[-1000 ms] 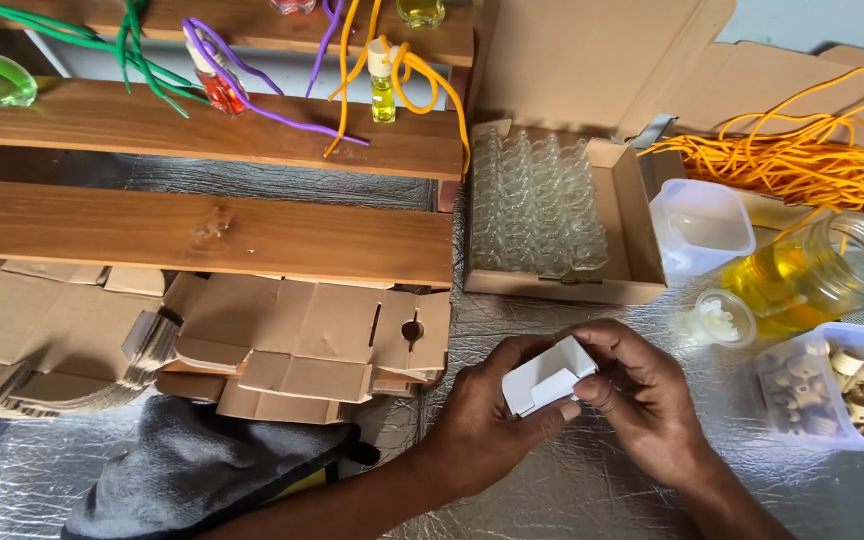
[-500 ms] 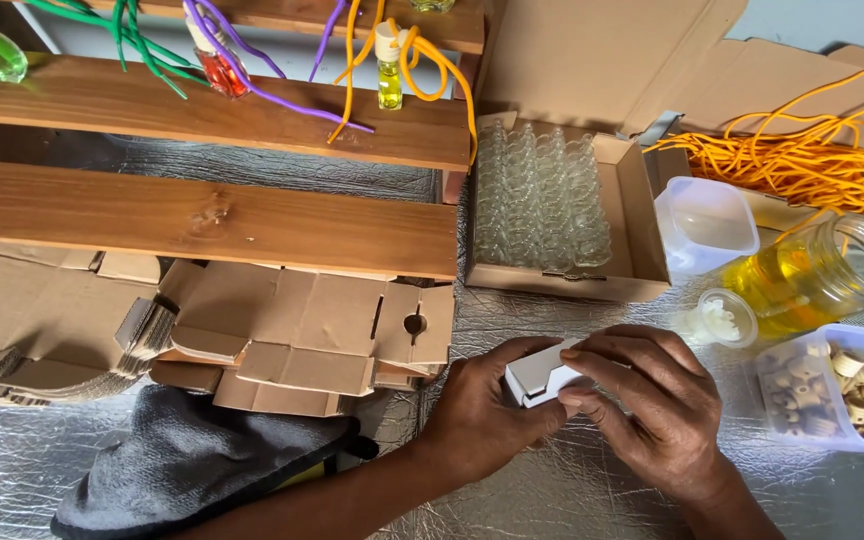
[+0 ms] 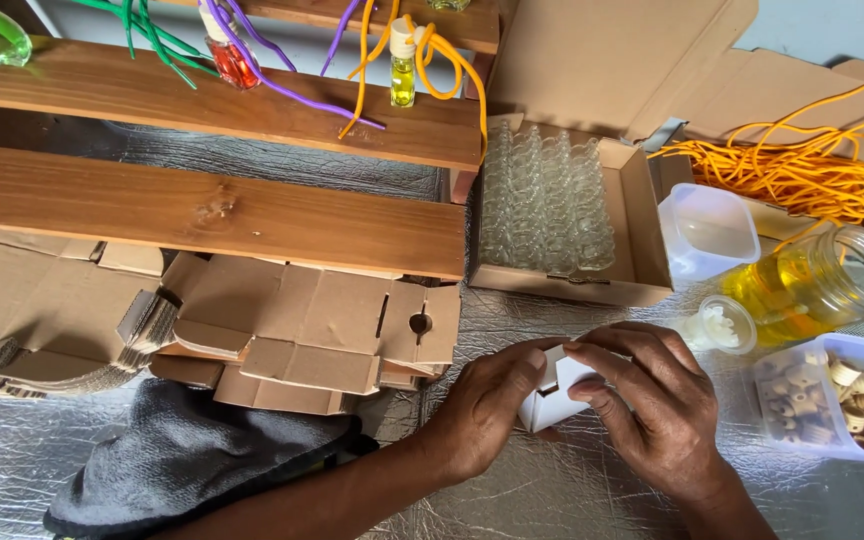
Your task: Assembling and packaging small perfume bottles by attaching wooden caps, threading strings, and placing them into cardboard boxes.
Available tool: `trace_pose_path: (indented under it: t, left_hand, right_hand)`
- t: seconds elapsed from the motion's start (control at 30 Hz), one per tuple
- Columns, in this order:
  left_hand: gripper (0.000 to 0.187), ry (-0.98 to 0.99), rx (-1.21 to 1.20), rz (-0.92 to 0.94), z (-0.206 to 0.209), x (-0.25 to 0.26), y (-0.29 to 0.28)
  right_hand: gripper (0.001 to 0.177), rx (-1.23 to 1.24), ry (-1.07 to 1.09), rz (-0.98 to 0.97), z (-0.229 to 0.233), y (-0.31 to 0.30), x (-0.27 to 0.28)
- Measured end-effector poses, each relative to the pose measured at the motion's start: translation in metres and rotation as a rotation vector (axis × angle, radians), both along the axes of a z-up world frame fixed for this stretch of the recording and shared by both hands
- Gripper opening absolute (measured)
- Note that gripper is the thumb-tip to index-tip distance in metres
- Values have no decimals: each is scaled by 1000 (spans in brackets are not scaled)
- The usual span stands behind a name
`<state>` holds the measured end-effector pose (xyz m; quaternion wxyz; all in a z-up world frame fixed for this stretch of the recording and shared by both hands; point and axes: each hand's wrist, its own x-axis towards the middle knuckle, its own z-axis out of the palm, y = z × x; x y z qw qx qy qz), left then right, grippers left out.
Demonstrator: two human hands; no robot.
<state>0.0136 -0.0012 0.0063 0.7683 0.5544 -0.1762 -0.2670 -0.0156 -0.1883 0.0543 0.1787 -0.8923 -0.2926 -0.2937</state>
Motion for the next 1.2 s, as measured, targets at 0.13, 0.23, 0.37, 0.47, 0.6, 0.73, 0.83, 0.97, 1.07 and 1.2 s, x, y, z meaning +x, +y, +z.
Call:
trace_pose_path:
  t: [0.13,0.23,0.37,0.47,0.6,0.73,0.83,0.97,1.07,1.2]
  left_hand:
    - [56,120,-25,68,0,-1,-2]
    - [51,114,12,90,2,0,-2]
    - [51,80,-7,113,-3,-1,-3]
    - [57,99,-15,99,-4,-1,-1]
    - [55,80,-29,93,-4,-2,0]
    - [52,100,-7,88,-3,-2,-1]
    - [54,95,4,77,0,-2,1]
    - [60,57,25,61,2,-3,2]
    - [56,36,80,57,6,-4,3]
    - [53,-5,119,82,11,-5,5]
  right_hand:
    - [23,-3,-23,46,3,2,1]
    - [27,-24,-34,37,-1,2,1]
    - [26,-26,-22,46,0,4,1]
    - [23,-33,-18,41,-1,4,1]
    - [20,-14,-24,39,-6,1,1]
    - [27,-17,-6,29,-6,-4,0]
    - [22,17,14,44,-3,-2,0]
    - [23,78,59,24,-2,-1,-2]
    - [22,136,74,21,-1,0,-1]
    - [19,161,24,46,-1,0,-1]
